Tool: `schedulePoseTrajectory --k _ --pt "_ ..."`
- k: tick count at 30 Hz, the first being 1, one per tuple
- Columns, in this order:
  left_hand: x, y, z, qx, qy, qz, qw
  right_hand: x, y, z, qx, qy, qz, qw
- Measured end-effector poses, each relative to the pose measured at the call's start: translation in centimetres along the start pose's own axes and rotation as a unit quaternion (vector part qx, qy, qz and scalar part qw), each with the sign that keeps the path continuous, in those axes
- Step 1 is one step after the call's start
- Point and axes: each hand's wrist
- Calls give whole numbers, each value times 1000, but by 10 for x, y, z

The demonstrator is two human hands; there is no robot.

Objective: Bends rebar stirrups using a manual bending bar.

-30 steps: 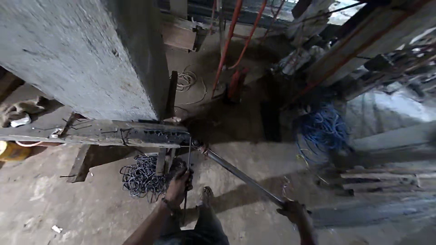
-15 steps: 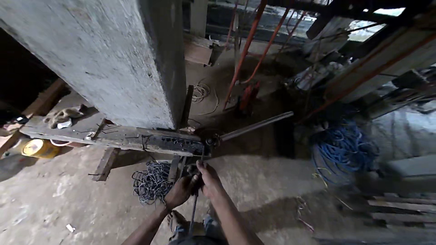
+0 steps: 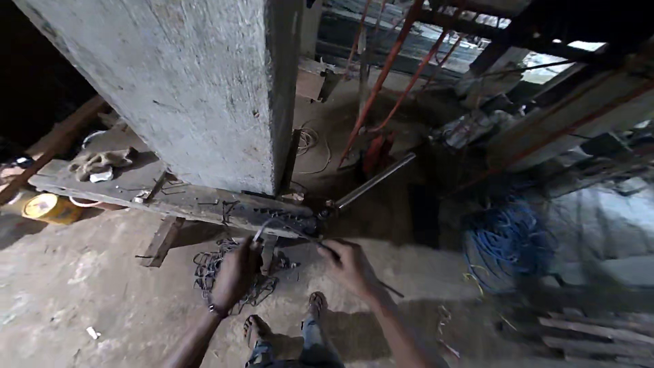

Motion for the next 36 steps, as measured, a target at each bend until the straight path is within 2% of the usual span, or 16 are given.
schedulePoseTrajectory --k 1,3,6,8,11,14,16,19,20,22,24,27,30,33,36 --pt "2 -6 -20 69 42 42 996 -21 -11 4 16 30 -25 999" --pt "8 -20 -58 117 59 93 987 -63 -35 8 58 65 -70 994" --pt "13 -40 -97 92 50 135 985 -115 -65 2 99 73 -98 988" --pt "12 -50 -110 83 21 170 982 -134 -79 -4 120 82 -100 984" --pt "10 -52 -118 85 11 207 975 -143 -95 -4 180 101 -87 975" --pt "7 -44 -131 55 13 227 972 -149 -109 17 244 122 -54 960" --pt "6 -40 -138 25 -2 236 972 -163 -120 46 211 113 -38 970" --pt "3 -42 -136 21 -17 238 971 -209 -152 94 76 81 -7 994" --pt "2 -42 -134 28 -11 241 970 -222 -164 112 72 105 -17 992" --pt "4 -42 -133 41 0 243 969 -247 -192 141 133 209 -46 968" --pt "7 -42 -131 48 2 231 972 -282 -219 149 161 313 -18 936" --pt "17 -40 -135 46 -5 216 975 -331 -250 147 155 375 34 913" --pt "17 -39 -136 42 -11 214 976 -355 -268 154 198 355 28 913" --pt "22 -37 -135 47 -7 214 976 -406 -266 185 133 284 37 949" --pt "19 -39 -131 50 -16 214 975 -478 -241 233 78 279 -40 956"
Point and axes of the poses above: each hand's wrist, its own y-axis away from the middle knuckle, its own z-axis out of the back of the hand, x = y × z, and after that the axes turned 4 degrees about z, right-handed
